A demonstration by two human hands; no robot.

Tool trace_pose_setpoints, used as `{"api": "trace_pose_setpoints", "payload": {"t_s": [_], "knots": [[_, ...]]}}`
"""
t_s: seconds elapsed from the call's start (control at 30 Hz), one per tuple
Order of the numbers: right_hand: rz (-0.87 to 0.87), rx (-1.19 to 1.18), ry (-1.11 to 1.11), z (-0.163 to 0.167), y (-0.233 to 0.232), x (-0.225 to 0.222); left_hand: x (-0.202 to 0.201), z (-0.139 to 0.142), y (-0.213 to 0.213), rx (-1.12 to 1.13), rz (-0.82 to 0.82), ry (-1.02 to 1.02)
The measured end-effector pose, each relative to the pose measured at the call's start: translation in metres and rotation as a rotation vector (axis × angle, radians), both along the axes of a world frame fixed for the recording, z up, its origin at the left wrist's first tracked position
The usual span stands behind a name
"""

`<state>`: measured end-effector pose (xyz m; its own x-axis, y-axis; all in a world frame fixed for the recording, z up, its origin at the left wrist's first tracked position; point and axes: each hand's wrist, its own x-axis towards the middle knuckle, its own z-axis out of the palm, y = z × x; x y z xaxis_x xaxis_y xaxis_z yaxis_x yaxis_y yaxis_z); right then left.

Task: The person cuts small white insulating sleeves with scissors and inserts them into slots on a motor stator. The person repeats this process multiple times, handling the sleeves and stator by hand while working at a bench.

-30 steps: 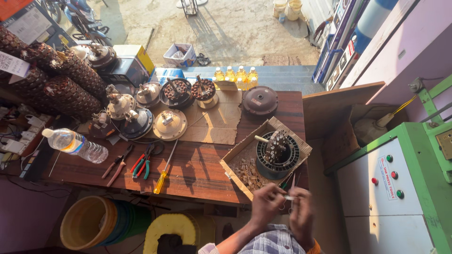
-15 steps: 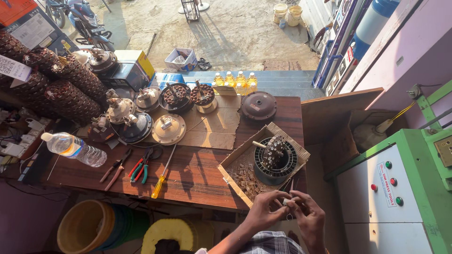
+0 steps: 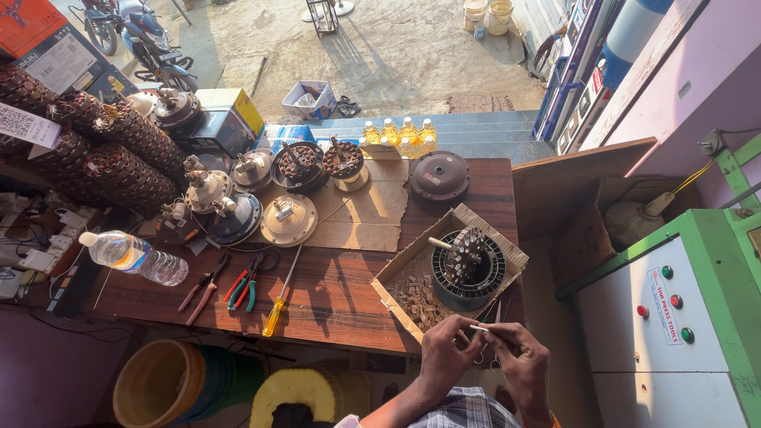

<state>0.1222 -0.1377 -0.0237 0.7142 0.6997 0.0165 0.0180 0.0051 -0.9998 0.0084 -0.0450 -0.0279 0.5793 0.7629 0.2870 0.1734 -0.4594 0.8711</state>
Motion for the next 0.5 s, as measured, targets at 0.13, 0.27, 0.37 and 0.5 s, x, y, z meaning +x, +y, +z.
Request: {"api": "trace_pose_setpoints", "payload": {"t_s": [0.13, 0.27, 0.37, 0.5], "knots": [[-0.025, -0.03, -0.058, 0.003, 0.005, -0.001, 0.005, -0.01, 0.001, -0.047, 0.051, 0.032], [-0.054, -0.079, -0.069, 0.003, 0.006, -0.007, 0.009, -0.022, 0.006, -0.179, -0.006, 0.021], [-0.047, -0.108, -0.009, 0.002, 0.003, -0.01, 0.007, -0.02, 0.014, -0.392, -0.023, -0.001], [0.008, -0.044, 0.322, 0.001, 0.003, -0.001, -0.01, 0.0, 0.024, -0.237, -0.043, 0.03]]}}
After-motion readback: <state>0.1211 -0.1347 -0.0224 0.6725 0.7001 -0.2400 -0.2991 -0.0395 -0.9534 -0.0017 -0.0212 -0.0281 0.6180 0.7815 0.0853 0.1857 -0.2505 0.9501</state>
